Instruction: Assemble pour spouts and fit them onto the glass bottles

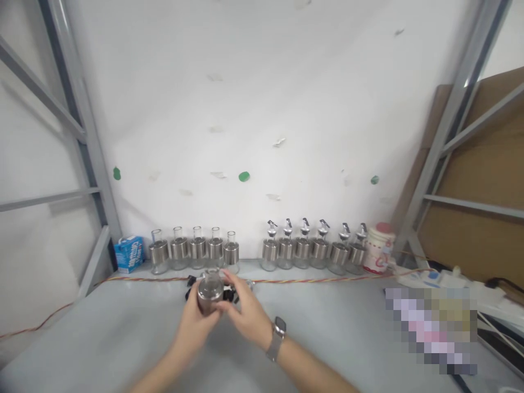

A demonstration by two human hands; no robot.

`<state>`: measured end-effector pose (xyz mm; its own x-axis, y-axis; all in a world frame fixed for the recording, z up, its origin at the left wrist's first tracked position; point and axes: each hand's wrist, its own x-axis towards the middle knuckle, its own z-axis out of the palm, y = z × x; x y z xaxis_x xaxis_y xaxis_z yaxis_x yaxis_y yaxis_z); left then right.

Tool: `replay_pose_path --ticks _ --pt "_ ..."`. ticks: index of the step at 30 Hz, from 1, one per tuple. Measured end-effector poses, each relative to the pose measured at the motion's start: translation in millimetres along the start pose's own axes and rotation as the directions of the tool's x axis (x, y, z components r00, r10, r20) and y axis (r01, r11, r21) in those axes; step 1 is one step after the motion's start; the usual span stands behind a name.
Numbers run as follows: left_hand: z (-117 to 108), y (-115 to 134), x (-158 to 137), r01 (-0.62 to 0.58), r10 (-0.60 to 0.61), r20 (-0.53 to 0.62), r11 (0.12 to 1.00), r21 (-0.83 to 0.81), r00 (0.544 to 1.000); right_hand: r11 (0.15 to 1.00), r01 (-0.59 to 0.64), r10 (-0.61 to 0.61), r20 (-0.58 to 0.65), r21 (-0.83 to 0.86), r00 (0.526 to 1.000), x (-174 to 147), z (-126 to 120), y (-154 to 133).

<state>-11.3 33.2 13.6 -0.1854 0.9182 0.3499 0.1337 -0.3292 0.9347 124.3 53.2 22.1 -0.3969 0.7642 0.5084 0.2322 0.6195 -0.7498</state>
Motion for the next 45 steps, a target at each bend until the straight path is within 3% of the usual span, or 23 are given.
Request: replay_pose_path --ticks 3,5,9,13,16,19,21,23,25,26,28,30,35,40,42,45 --pt "-13.8 3.1 13.9 0.044 -0.032 -0.242 0.998 0.044 0.970 0.983 0.006 -0.029 -0.122 -0.181 0.992 0.3 -20.1 25.5" --pt "-28.9 0.7 25.7 0.099 -0.055 -0.398 0.991 0.089 0.916 0.955 -0.032 -0.013 -0.150 -0.295 0.989 0.3 -31.6 43.7" --pt "-62.3 -18.3 47.1 0.207 -0.003 -0.638 0.947 0.245 0.770 0.905 -0.022 0.027 0.005 -0.425 1.000 -1.4 -39.9 66.7" --pt "-81.6 -43.7 60.0 0.264 0.006 -0.694 0.923 0.281 0.720 0.881 0.027 0.043 0.136 -0.472 0.990 -2.6 -36.4 70.6" --pt "-81.3 -50.8 62.8 0.271 0.019 -0.681 0.909 0.316 0.732 0.865 -0.002 0.069 0.115 -0.502 0.991 -2.9 -35.1 70.9" --pt "-73.6 -39.5 58.8 0.248 0.069 -0.667 0.896 0.369 0.742 0.834 -0.035 0.098 0.085 -0.551 0.992 -2.6 -35.9 72.3" --pt "-67.5 -26.0 52.6 0.190 0.204 -0.675 0.867 0.461 0.709 0.806 -0.048 0.114 0.076 -0.590 0.991 -2.2 -36.4 73.1" --pt "-61.2 -15.2 45.0 0.006 0.513 -0.555 0.731 0.683 0.655 0.780 -0.067 0.133 0.060 -0.623 0.989 -1.8 -36.5 73.8" --pt "-54.1 -12.3 38.0 -0.225 0.678 -0.293 0.566 0.793 0.674 0.761 -0.092 0.154 0.041 -0.643 0.987 -1.7 -36.5 74.6" --pt "-50.1 -14.0 35.1 -0.318 0.685 -0.152 0.509 0.800 0.713 0.753 -0.108 0.165 0.028 -0.649 0.986 -1.7 -36.6 75.0" --pt "-41.8 -21.6 31.1 -0.405 0.570 0.087 0.460 0.790 0.817 0.735 -0.147 0.191 -0.005 -0.662 0.982 -2.0 -37.3 75.5" --pt "-34.8 -30.3 28.8 -0.384 0.381 0.211 0.465 0.797 0.900 0.710 -0.192 0.220 -0.045 -0.678 0.974 -2.2 -39.1 75.2" --pt "-32.1 -37.9 26.9 -0.252 0.098 0.234 0.471 0.845 0.967 0.668 -0.278 0.258 -0.135 -0.690 0.957 -0.9 -45.4 68.0" --pt "-36.4 -36.1 26.4 -0.215 0.027 0.229 0.462 0.860 0.973 0.710 -0.338 0.274 -0.200 -0.618 0.941 0.6 -45.6 43.8" --pt "-36.2 -36.7 26.3 -0.205 0.021 0.220 0.459 0.864 0.975 0.820 -0.376 0.313 -0.211 -0.432 0.926 -0.9 -42.2 28.2" --pt "-34.4 -38.7 25.8 -0.190 0.010 0.211 0.471 0.861 0.978 0.909 -0.412 0.410 -0.046 -0.053 0.911 -4.9 -34.0 8.0"
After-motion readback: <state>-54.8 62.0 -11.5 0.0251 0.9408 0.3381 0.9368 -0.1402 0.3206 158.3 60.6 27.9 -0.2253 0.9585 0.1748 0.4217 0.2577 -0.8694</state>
